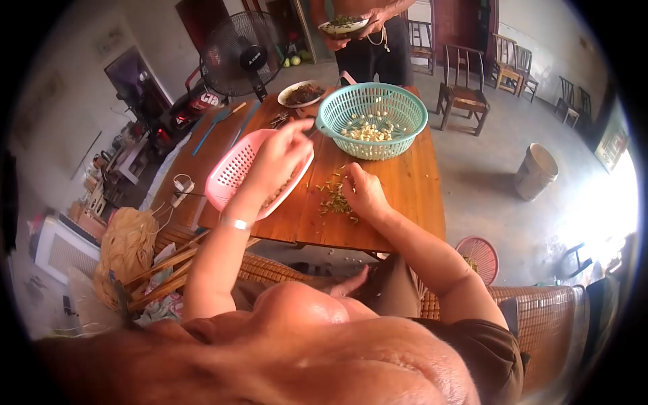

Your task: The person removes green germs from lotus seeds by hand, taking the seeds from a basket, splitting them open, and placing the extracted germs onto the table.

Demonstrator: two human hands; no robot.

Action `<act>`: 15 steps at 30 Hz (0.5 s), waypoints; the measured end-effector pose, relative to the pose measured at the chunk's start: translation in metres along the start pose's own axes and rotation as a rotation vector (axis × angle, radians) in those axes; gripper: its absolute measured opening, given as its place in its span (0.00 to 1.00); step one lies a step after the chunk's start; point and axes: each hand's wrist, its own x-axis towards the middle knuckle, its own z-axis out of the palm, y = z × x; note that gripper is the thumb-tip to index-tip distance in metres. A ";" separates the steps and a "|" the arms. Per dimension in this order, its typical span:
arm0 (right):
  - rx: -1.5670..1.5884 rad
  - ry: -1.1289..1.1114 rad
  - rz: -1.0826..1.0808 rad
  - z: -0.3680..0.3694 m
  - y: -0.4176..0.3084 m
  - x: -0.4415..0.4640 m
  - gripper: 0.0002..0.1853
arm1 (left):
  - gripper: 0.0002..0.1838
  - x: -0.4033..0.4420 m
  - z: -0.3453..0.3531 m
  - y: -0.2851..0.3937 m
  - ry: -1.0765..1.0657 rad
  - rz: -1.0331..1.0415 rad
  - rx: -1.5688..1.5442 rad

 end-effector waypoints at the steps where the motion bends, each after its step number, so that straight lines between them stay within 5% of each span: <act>1: 0.003 -0.010 -0.004 0.000 -0.001 0.000 0.08 | 0.19 -0.028 0.001 0.002 0.031 -0.009 -0.112; 10: -0.027 0.011 0.012 0.003 -0.003 -0.003 0.07 | 0.09 -0.160 0.031 -0.060 0.021 0.021 -0.346; 12: -0.061 0.005 0.031 0.003 -0.004 -0.004 0.07 | 0.08 -0.160 0.035 -0.072 0.067 0.111 -0.064; 15: -0.087 0.006 0.056 0.002 -0.004 -0.001 0.07 | 0.07 -0.157 0.037 -0.079 0.119 0.117 -0.034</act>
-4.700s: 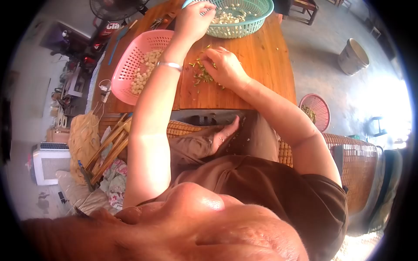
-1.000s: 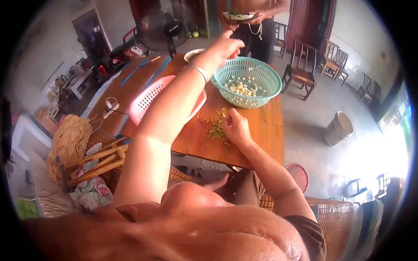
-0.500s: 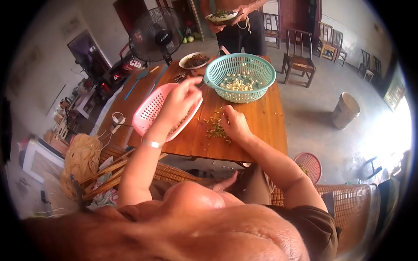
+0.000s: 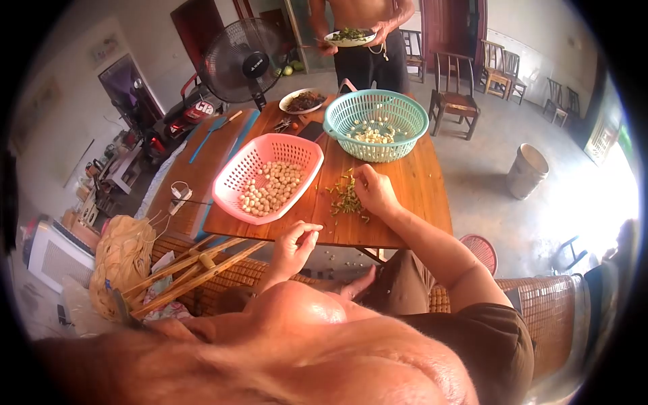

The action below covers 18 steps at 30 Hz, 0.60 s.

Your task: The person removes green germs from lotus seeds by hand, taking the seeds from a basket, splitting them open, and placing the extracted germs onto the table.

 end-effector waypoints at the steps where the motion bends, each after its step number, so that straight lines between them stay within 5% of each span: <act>1: 0.009 0.005 0.006 0.001 0.001 -0.001 0.08 | 0.07 0.000 0.000 -0.002 0.000 -0.004 -0.004; 18: 0.010 -0.003 -0.020 -0.002 0.007 0.000 0.07 | 0.05 0.003 0.000 -0.010 0.069 -0.033 0.026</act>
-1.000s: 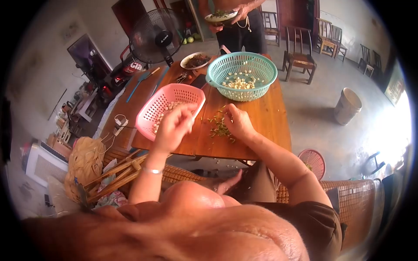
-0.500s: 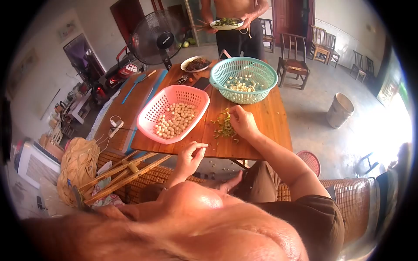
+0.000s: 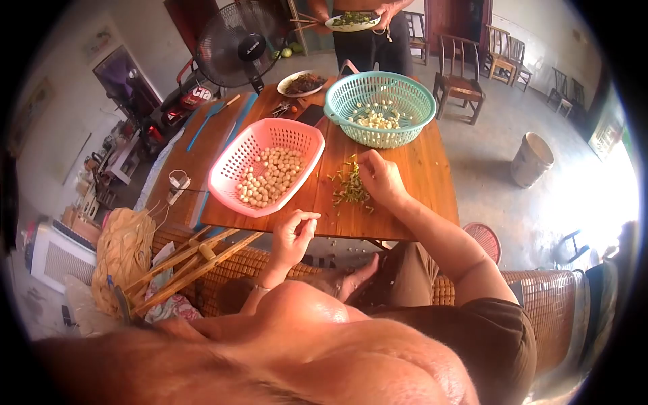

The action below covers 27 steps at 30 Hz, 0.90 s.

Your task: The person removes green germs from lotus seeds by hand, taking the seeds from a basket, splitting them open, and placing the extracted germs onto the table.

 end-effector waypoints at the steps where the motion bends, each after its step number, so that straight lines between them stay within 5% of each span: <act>1: -0.026 -0.003 0.013 0.000 0.000 0.002 0.06 | 0.05 0.002 -0.001 0.002 -0.011 0.010 0.028; 27: 0.018 -0.033 0.033 -0.005 -0.009 0.001 0.04 | 0.04 0.001 0.001 -0.002 -0.009 0.030 0.026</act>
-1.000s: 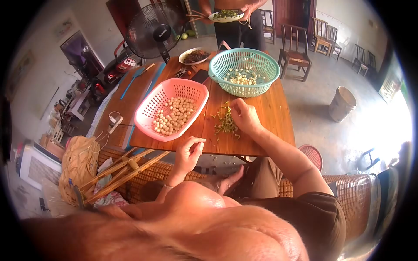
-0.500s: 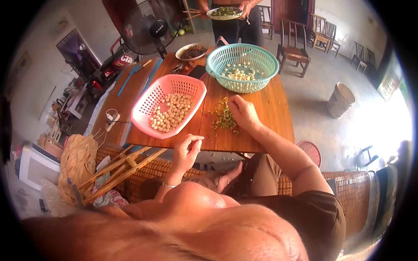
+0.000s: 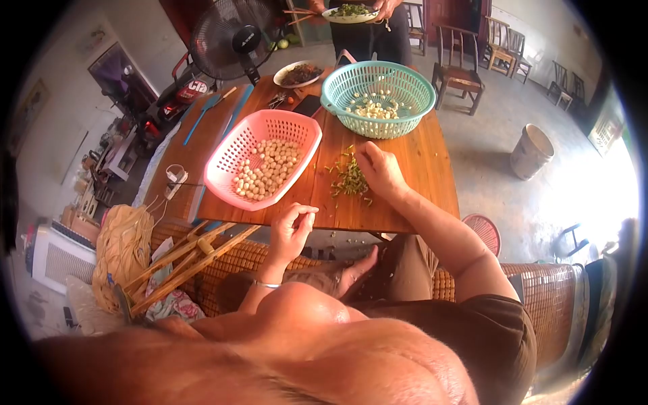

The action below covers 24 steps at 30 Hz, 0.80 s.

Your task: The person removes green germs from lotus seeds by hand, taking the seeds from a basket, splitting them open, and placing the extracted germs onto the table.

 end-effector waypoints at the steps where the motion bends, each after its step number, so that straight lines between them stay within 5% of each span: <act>1: 0.021 0.018 -0.006 0.000 0.000 0.000 0.05 | 0.03 0.000 0.001 0.002 0.010 0.007 -0.001; 7: -0.122 0.007 0.075 0.006 0.016 0.000 0.05 | 0.07 -0.002 -0.014 0.034 -0.082 -0.159 -0.101; 9: -0.011 0.072 0.009 0.006 0.008 0.000 0.04 | 0.07 0.009 -0.038 0.045 -0.062 0.076 0.041; 15: 0.017 0.061 -0.080 0.004 0.001 0.002 0.08 | 0.08 0.085 -0.125 0.039 0.325 -0.069 0.458; 18: 0.034 0.007 -0.016 0.004 0.002 -0.001 0.07 | 0.07 0.127 -0.150 -0.026 0.257 -0.091 0.634; 20: -0.042 -0.056 0.092 0.002 -0.005 -0.001 0.06 | 0.08 0.145 -0.152 -0.053 -0.016 -0.167 0.959; 24: -0.031 -0.015 0.005 0.003 -0.005 -0.001 0.05 | 0.11 0.165 -0.140 -0.094 -0.388 -0.180 1.030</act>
